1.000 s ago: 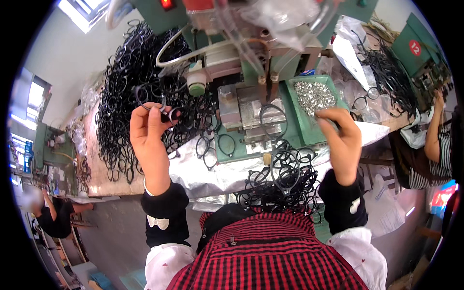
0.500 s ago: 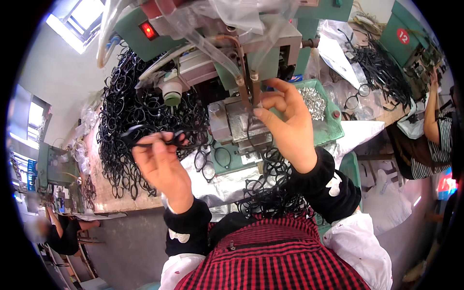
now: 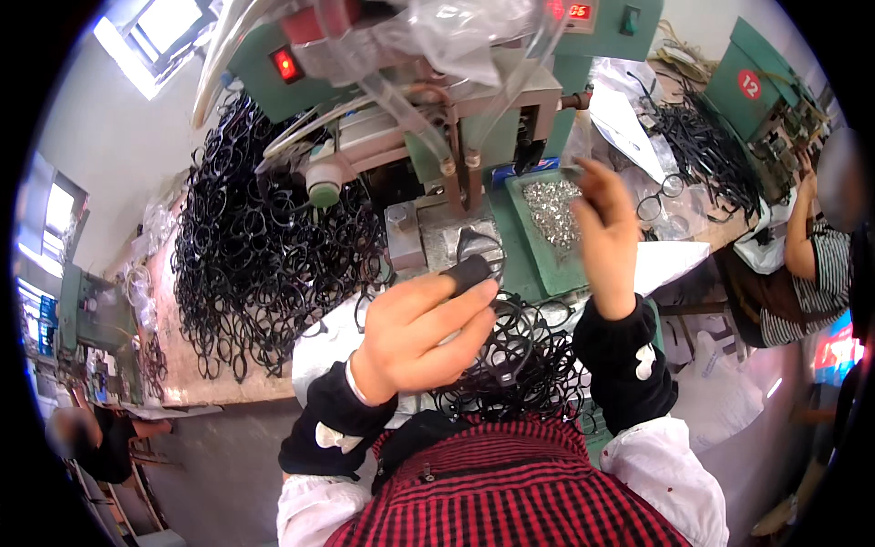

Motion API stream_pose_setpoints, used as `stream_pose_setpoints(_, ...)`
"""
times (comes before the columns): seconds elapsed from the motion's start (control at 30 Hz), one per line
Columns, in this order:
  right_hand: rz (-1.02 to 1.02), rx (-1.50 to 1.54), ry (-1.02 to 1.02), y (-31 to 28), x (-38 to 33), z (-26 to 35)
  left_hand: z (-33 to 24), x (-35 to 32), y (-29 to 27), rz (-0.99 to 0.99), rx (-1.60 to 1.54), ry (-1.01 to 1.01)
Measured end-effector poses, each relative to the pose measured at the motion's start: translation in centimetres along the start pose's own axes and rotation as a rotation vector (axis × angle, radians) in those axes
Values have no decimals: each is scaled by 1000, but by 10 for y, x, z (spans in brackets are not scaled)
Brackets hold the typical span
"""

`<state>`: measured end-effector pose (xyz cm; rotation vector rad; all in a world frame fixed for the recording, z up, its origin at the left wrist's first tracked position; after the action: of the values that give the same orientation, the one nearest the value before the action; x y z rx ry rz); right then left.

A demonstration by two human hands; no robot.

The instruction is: The person repeatedly picks up black eyeglass frames and small metal components, places them into a press machine, and removes the assembled frames. The person handles frames one at a time and places finished units into a pile on the table.

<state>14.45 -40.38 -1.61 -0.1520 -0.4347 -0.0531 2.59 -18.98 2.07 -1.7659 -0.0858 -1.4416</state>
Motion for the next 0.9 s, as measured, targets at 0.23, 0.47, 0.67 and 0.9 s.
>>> stream_pose_setpoints(0.23,138,-581,-134,-33,-38,-42,1,-9,12,12,53,6)
stream_pose_setpoints(0.47,119,-912,-154,-18,-32,-57,-31,-42,14,-59,-136,-283)
stream_pose_setpoints(0.67,35,-620,125,-32,-50,-59,-52,-72,-58,-315,418,-568)
stream_pose_setpoints(0.9,-2,-407,-173,-14,-27,-34,118,-46,-134,147,816,-587)
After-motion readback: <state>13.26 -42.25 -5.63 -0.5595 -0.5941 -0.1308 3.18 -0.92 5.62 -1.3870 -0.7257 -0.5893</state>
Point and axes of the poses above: each hand's wrist, its own x-axis towards the middle knuckle, its own y-axis out of the palm, z = x × y, the point moved 1 cm from there along x, towards the middle knuckle, and after that the axes turned 1 degree about -y, right-handed, at the moved point
